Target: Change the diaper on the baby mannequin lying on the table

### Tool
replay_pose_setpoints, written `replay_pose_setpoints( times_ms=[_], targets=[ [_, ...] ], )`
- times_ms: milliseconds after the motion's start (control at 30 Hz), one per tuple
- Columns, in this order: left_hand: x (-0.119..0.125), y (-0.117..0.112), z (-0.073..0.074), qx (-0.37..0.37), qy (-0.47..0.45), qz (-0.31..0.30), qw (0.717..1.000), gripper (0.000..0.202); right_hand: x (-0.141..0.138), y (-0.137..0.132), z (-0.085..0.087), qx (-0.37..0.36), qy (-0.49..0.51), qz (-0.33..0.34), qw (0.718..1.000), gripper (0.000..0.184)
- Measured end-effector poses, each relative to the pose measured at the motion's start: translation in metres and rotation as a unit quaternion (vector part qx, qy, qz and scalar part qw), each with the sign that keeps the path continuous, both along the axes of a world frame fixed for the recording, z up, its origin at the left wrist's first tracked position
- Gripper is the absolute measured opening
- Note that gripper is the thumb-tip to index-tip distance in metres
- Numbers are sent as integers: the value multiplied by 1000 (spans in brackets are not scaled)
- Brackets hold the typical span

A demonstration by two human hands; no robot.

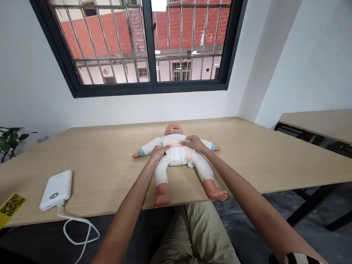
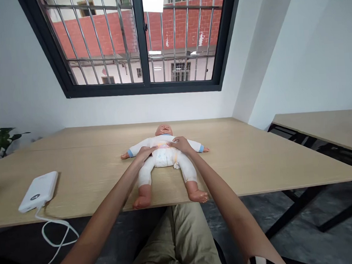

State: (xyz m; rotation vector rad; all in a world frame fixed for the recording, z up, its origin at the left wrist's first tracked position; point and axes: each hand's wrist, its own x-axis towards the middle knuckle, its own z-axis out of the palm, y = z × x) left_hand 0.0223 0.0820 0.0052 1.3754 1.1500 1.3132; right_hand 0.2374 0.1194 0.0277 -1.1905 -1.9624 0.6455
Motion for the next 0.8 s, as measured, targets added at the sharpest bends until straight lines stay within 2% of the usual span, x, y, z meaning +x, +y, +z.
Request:
replay_pose_setpoints(
  times_ms=[67,167,267,333,400,433,500,600,667,733,800],
  targets=[
    [-2,0,-6,-1,46,47,998,32,-3,4,-6,-1,28,-14,1000,62],
    [-5,-5,-8,34,140,129,981,32,-6,10,-13,-5,21,-83,996,64],
    [-4,-14,2,111,204,212,949,27,-6,14,-14,-36,-1,-148,988,61],
    [2,-21,13,205,282,221,911,20,-5,16,-12,-63,-16,-167,984,58],
    [11,-28,23,293,390,171,856,14,-5,17,-9,-86,-34,-180,979,56],
    [16,-30,27,318,438,133,830,17,-5,17,-9,-96,-45,-187,977,56],
    [27,-31,31,326,496,52,803,27,-5,18,-10,-106,-62,-196,973,56],
    [37,-27,29,265,532,-49,803,41,-5,19,-18,-58,-37,-188,980,54],
    [39,-25,25,213,548,-91,804,42,0,19,-25,18,10,-210,977,46],
    [40,-23,22,192,568,-103,794,42,9,18,-31,89,51,-260,960,35],
    [40,-23,20,196,585,-95,781,43,23,15,-36,131,76,-308,939,29]
  ],
)
